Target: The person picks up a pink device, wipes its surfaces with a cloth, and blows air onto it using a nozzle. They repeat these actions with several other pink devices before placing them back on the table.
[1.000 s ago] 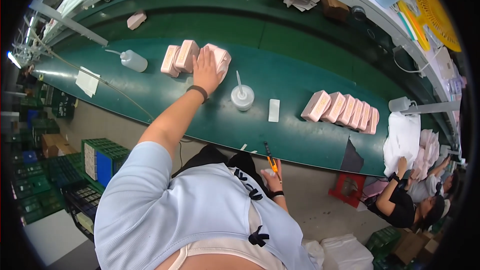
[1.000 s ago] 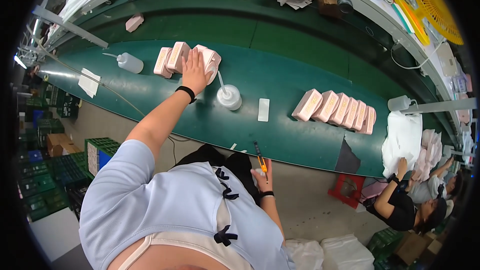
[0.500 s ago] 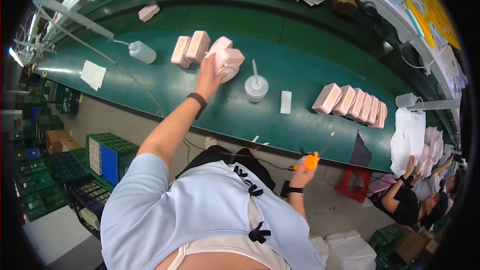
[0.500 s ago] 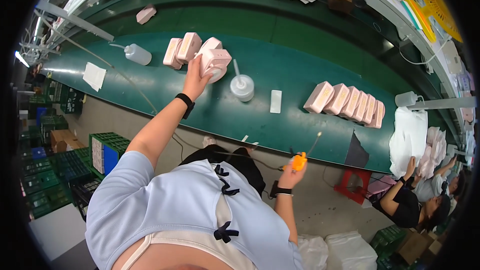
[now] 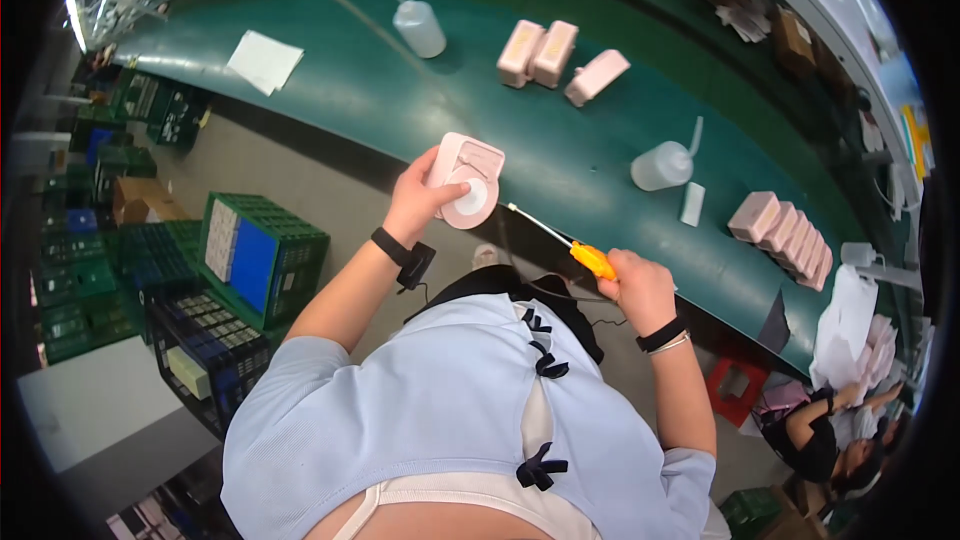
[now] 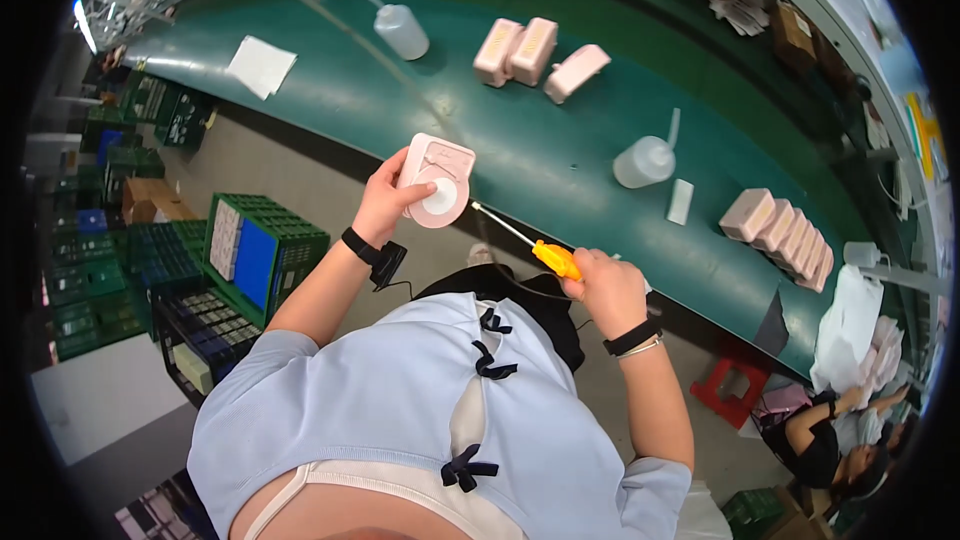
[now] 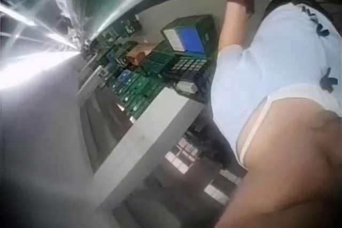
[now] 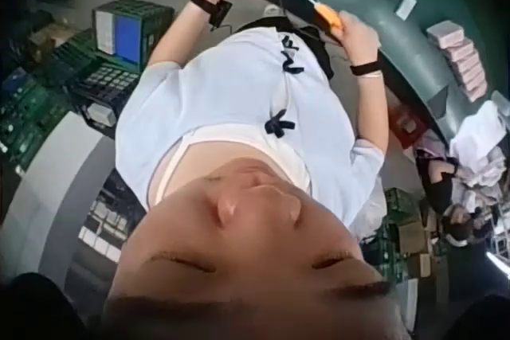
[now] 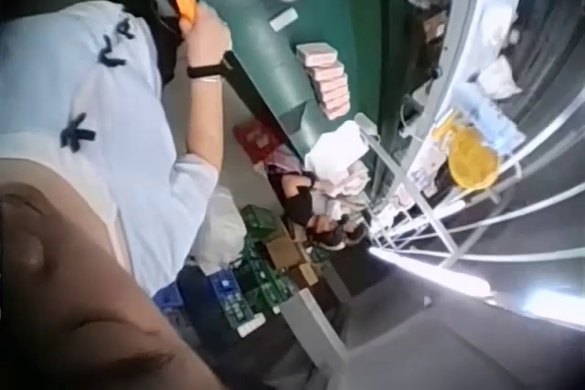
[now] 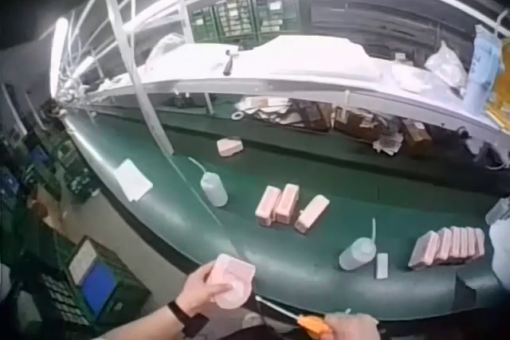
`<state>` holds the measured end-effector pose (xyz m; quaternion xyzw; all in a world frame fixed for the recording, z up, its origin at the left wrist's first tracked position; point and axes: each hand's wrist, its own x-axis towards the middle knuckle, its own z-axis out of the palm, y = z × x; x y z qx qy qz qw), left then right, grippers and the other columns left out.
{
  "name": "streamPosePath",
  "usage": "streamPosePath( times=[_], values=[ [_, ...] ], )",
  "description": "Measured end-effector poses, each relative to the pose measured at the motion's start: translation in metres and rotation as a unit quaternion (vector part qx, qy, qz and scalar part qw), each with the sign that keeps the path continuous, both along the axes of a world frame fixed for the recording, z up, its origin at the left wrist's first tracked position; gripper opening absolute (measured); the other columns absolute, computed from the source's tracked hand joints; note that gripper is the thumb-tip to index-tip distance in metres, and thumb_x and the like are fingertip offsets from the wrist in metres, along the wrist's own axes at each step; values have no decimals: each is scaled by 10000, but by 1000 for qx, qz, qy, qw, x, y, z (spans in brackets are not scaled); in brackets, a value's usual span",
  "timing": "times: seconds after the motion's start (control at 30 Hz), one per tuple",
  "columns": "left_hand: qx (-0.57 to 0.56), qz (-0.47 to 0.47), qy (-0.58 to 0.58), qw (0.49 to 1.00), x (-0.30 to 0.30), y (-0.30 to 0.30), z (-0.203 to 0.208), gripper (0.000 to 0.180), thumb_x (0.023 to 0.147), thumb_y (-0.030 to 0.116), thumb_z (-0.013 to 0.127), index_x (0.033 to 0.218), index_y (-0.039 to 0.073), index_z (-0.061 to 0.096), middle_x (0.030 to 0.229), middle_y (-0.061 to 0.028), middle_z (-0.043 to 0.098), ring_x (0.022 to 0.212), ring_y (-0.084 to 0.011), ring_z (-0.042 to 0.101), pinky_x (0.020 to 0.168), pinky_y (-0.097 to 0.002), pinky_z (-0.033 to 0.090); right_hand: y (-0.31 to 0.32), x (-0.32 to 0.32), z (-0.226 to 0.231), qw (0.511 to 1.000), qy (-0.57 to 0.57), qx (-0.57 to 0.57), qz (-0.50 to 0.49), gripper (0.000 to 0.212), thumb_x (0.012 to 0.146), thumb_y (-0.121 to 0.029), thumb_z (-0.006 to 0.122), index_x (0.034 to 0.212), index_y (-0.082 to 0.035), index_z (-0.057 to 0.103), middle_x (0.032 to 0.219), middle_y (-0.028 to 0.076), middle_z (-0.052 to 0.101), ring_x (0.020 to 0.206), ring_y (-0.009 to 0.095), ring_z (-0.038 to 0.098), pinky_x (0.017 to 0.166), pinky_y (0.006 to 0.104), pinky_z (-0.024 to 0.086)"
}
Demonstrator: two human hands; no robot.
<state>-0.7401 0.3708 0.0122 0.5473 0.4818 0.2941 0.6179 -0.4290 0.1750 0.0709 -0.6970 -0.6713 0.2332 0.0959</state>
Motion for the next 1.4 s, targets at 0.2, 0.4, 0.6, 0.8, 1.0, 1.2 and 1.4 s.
streamPosePath(
  times=[0.2, 0.4, 0.6, 0.8, 1.0, 1.2, 1.4],
  values=[
    [359, -135, 462, 800, -76, 0, 48, 705, 729, 146, 777, 1373, 77, 499, 1107, -90, 612, 1047, -273, 609, 830, -378, 537, 41, -59, 3, 994, 5, 35, 101, 241, 759, -252, 722, 864, -97, 570, 775, 90, 627, 684, 318, 631, 585, 422, 491],
    [109, -248, 272, 923, -151, 13, 34, 640, 799, 201, 723, 1383, 94, 485, 1103, -119, 615, 956, -269, 611, 741, -359, 537, 84, -104, 19, 988, -28, 36, 144, 248, 791, -299, 695, 847, -87, 579, 776, 122, 625, 711, 361, 616, 602, 448, 475],
    [-205, -343, 16, 917, -208, 25, 10, 568, 882, 267, 658, 1395, 114, 468, 1099, -152, 620, 846, -265, 614, 634, -337, 536, 112, -103, 17, 977, 44, -35, 206, 274, 789, -349, 687, 840, -99, 587, 726, 104, 624, 709, 338, 626, 625, 454, 483],
    [-596, -53, -378, 706, -237, -32, -24, 555, 957, 458, 497, 1394, 118, 467, 1070, -182, 578, 808, -246, 557, 572, -300, 518, 115, -107, 12, 975, 49, -57, 210, 274, 820, -364, 675, 836, -102, 594, 724, 105, 622, 718, 342, 614, 622, 441, 470],
    [-601, 50, -577, 551, -239, -67, -21, 513, 954, 434, 493, 1348, 105, 479, 1076, -158, 467, 897, -255, 521, 588, -293, 527, 116, -124, 18, 972, 83, -67, 211, 295, 827, -377, 676, 827, -95, 588, 728, 111, 620, 715, 349, 611, 614, 437, 468],
    [-589, 211, -685, 374, -234, -76, -15, 412, 953, 310, 509, 1279, 62, 470, 1092, -141, 419, 944, -255, 507, 615, -324, 549, 108, -149, 18, 962, 98, -87, 239, 266, 807, -353, 684, 827, -103, 594, 745, 99, 627, 724, 330, 631, 613, 431, 483],
    [-561, 277, -603, 495, -249, -71, -11, 424, 954, 285, 515, 1302, 49, 463, 1130, -149, 442, 976, -245, 501, 761, -355, 557, 103, -168, 22, 972, 94, 3, 216, 245, 794, -325, 698, 836, -105, 599, 739, 89, 631, 710, 318, 639, 605, 422, 493]
  ],
)
